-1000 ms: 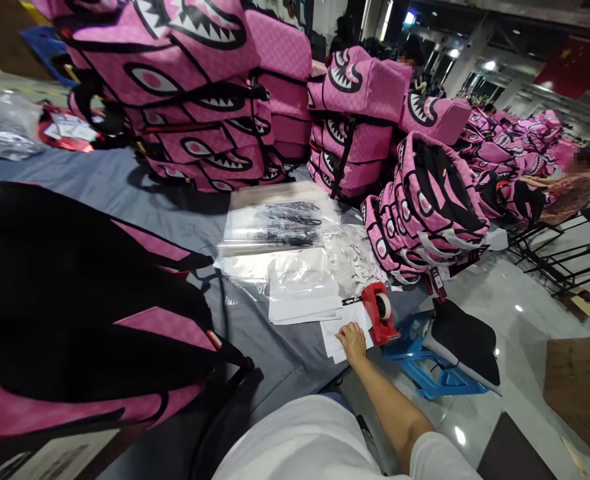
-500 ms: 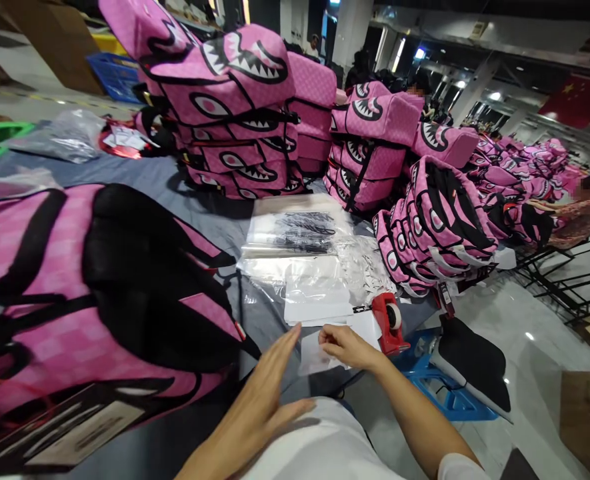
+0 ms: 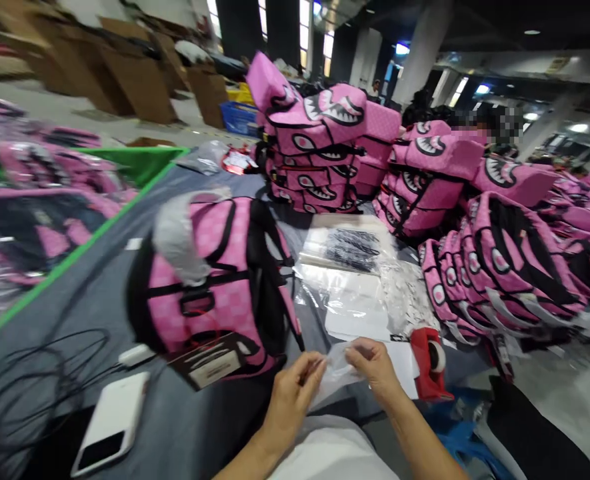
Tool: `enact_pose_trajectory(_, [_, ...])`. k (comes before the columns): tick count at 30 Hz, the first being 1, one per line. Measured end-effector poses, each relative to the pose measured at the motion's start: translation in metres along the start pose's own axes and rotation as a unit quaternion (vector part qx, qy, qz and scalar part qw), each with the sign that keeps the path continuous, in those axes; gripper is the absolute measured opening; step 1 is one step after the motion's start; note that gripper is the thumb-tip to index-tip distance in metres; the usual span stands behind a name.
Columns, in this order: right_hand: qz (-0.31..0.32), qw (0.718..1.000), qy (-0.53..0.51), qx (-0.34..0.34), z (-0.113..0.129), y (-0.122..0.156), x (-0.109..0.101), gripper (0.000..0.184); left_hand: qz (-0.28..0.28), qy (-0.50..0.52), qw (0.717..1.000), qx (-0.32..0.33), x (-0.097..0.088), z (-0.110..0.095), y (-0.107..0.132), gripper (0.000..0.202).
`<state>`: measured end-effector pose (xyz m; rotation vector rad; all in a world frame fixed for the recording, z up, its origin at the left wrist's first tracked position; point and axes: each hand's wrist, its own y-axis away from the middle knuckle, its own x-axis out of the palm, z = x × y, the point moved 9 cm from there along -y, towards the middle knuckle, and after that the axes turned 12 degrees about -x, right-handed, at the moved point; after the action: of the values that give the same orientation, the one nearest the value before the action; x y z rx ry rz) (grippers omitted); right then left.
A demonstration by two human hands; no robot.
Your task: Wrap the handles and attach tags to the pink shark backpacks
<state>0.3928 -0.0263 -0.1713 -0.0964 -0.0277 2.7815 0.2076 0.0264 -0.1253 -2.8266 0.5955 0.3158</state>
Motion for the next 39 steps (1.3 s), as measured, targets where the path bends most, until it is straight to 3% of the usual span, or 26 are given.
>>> enact_pose_trajectory(1, [-0.004,0.999,0.019,-0.028,0.008,-0.003,0.003,0.048,-0.060,-0.060,0.991,0.100,-0.018,-0.023,0.010,0.008])
enact_pose_trajectory(2, [-0.001,0.997,0.044,-0.062,0.017,-0.005,0.006,0.044,-0.131,-0.128,0.965,0.188,-0.036,-0.043,0.023,0.012])
enact_pose_trajectory(3, [0.010,0.992,0.073,-0.101,0.027,-0.008,0.010,0.040,-0.208,-0.192,0.926,0.248,-0.053,-0.058,0.035,0.025])
enact_pose_trajectory(4, [0.029,0.984,0.104,-0.144,0.038,-0.009,0.015,0.035,-0.287,-0.243,0.888,0.265,-0.070,-0.066,0.043,0.038])
enact_pose_trajectory(6, [0.082,0.956,0.162,-0.230,0.059,-0.010,0.031,0.026,-0.414,-0.299,0.837,0.199,-0.106,-0.066,0.043,0.055])
enact_pose_trajectory(8, [0.143,0.924,0.195,-0.298,0.078,-0.009,0.052,0.022,-0.458,-0.303,0.831,0.091,-0.134,-0.052,0.031,0.054])
enact_pose_trajectory(10, [0.196,0.906,0.192,-0.322,0.093,-0.009,0.070,0.023,-0.443,-0.288,0.849,0.022,-0.149,-0.038,0.019,0.039])
enact_pose_trajectory(12, [0.239,0.908,0.171,-0.300,0.102,-0.016,0.082,0.028,-0.406,-0.242,0.881,-0.012,-0.157,-0.028,0.013,0.030])
enact_pose_trajectory(14, [0.268,0.921,0.144,-0.244,0.107,-0.026,0.088,0.032,-0.346,-0.139,0.926,-0.055,-0.166,-0.018,0.008,0.032])
enact_pose_trajectory(16, [0.294,0.931,0.121,-0.180,0.108,-0.036,0.093,0.033,-0.258,0.017,0.956,-0.137,-0.173,-0.005,0.001,0.041])
enact_pose_trajectory(18, [0.345,0.919,0.125,-0.146,0.108,-0.038,0.105,0.027,-0.167,0.178,0.940,-0.238,-0.174,0.004,-0.006,0.055])
enact_pose_trajectory(19, [0.387,0.897,0.147,-0.153,0.109,-0.034,0.116,0.021,-0.130,0.242,0.920,-0.280,-0.175,0.003,-0.010,0.061])
enact_pose_trajectory(22, [0.483,0.790,0.266,-0.267,0.114,-0.017,0.157,0.009,-0.066,0.361,0.869,-0.331,-0.178,-0.015,-0.025,0.071])
enact_pose_trajectory(23, [0.475,0.759,0.308,-0.322,0.119,-0.015,0.169,0.010,-0.052,0.378,0.865,-0.325,-0.179,-0.024,-0.030,0.068])
enact_pose_trajectory(25, [0.387,0.721,0.377,-0.434,0.137,-0.018,0.188,0.012,-0.017,0.384,0.877,-0.290,-0.174,-0.042,-0.039,0.060])
enact_pose_trajectory(28, [0.165,0.691,0.434,-0.554,0.176,-0.032,0.193,0.021,0.030,0.325,0.919,-0.221,-0.158,-0.056,-0.039,0.049])
enact_pose_trajectory(30, [0.055,0.686,0.434,-0.582,0.196,-0.042,0.187,0.026,0.031,0.259,0.949,-0.176,-0.149,-0.052,-0.033,0.044])
enact_pose_trajectory(32, [0.016,0.703,0.418,-0.576,0.206,-0.053,0.180,0.026,-0.006,0.159,0.979,-0.128,-0.147,-0.041,-0.026,0.038])
enact_pose_trajectory(34, [0.015,0.726,0.403,-0.557,0.210,-0.061,0.176,0.022,-0.069,0.025,0.996,-0.041,-0.152,-0.035,-0.019,0.027])
enact_pose_trajectory(37, [0.022,0.741,0.393,-0.544,0.211,-0.066,0.174,0.017,-0.181,-0.146,0.965,0.120,-0.164,-0.043,-0.006,0.019])
enact_pose_trajectory(39, [0.027,0.736,0.399,-0.546,0.212,-0.066,0.178,0.019,-0.288,-0.189,0.929,0.138,-0.184,-0.045,-0.003,0.025])
